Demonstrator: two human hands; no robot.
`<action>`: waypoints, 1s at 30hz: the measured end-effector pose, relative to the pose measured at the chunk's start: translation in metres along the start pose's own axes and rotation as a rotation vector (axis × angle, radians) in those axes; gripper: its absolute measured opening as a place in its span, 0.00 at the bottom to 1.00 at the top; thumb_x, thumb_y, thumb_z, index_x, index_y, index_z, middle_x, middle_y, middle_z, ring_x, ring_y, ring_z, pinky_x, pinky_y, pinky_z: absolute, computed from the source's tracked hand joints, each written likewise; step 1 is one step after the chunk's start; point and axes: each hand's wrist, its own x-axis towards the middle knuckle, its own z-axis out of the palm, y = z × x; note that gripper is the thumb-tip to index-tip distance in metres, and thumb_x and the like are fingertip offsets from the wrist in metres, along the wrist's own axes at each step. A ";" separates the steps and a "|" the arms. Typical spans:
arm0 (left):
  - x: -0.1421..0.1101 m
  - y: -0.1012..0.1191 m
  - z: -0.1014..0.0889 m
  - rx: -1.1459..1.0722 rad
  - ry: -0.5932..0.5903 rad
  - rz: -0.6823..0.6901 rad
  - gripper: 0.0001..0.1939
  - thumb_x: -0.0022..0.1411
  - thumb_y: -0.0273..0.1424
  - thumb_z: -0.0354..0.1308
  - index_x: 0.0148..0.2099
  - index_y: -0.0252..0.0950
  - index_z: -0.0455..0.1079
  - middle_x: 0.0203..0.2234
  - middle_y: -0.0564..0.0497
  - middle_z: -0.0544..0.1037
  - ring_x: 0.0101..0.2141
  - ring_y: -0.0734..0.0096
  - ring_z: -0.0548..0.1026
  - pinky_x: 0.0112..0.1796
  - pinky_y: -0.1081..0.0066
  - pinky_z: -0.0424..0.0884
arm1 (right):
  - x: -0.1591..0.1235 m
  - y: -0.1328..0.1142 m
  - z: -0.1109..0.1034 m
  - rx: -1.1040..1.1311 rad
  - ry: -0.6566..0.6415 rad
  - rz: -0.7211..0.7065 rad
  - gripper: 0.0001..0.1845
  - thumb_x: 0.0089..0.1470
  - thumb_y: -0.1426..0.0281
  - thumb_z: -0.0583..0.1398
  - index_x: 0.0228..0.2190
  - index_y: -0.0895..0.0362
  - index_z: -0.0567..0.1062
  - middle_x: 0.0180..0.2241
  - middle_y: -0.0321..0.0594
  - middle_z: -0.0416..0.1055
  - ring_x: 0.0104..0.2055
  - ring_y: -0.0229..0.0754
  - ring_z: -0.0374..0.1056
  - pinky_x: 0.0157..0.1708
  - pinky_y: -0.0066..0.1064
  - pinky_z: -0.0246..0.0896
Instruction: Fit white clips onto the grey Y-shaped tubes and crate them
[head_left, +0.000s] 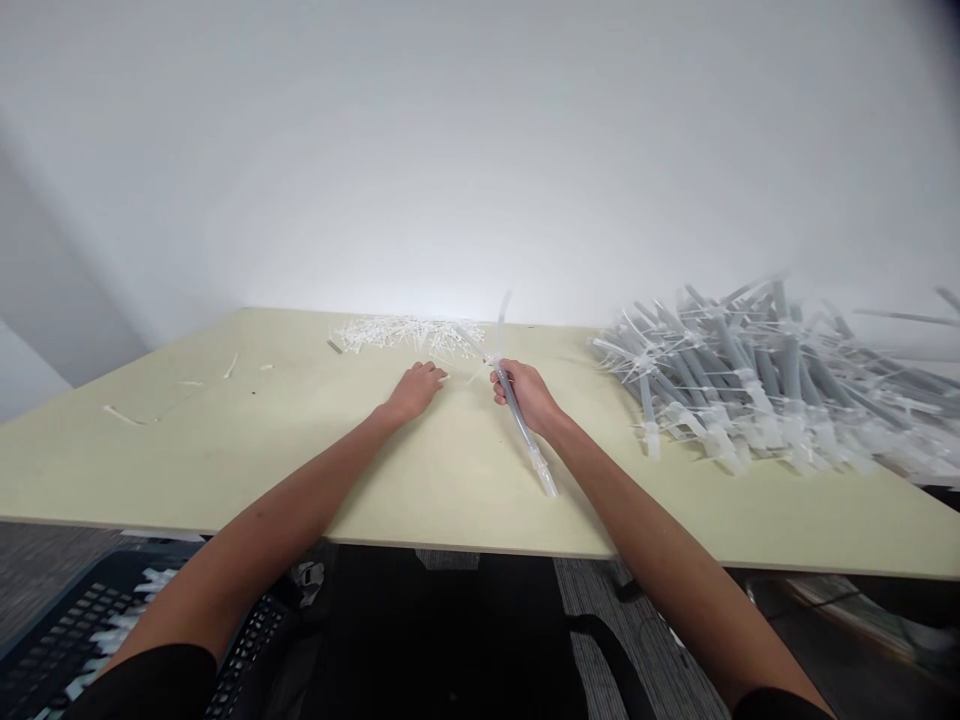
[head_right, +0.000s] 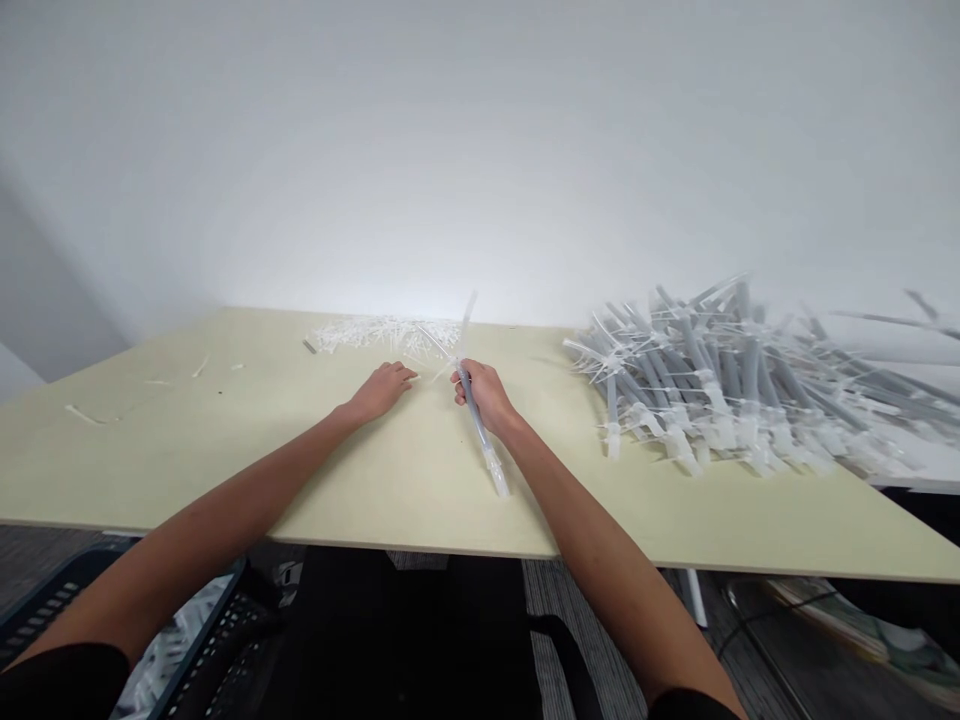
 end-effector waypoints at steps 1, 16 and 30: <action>0.001 0.000 0.002 0.010 0.000 0.007 0.16 0.62 0.28 0.45 0.49 0.36 0.68 0.40 0.42 0.71 0.42 0.59 0.66 0.44 0.63 0.61 | 0.000 -0.001 0.000 0.023 -0.010 0.011 0.08 0.49 0.66 0.56 0.26 0.59 0.68 0.24 0.38 0.64 0.20 0.32 0.54 0.16 0.26 0.53; -0.007 0.038 -0.041 -0.720 0.416 -0.203 0.10 0.59 0.34 0.50 0.42 0.38 0.65 0.30 0.52 0.71 0.31 0.72 0.71 0.35 0.72 0.65 | 0.000 -0.003 -0.006 0.121 0.148 -0.074 0.49 0.41 0.73 0.65 0.59 0.50 0.46 0.30 0.34 0.68 0.26 0.34 0.67 0.22 0.25 0.67; -0.016 0.066 -0.054 -0.875 0.572 -0.131 0.09 0.58 0.36 0.54 0.38 0.37 0.68 0.36 0.50 0.75 0.38 0.70 0.73 0.43 0.70 0.67 | 0.004 -0.003 -0.010 0.254 0.170 -0.093 0.45 0.44 0.70 0.65 0.57 0.54 0.47 0.37 0.41 0.71 0.31 0.36 0.67 0.23 0.26 0.66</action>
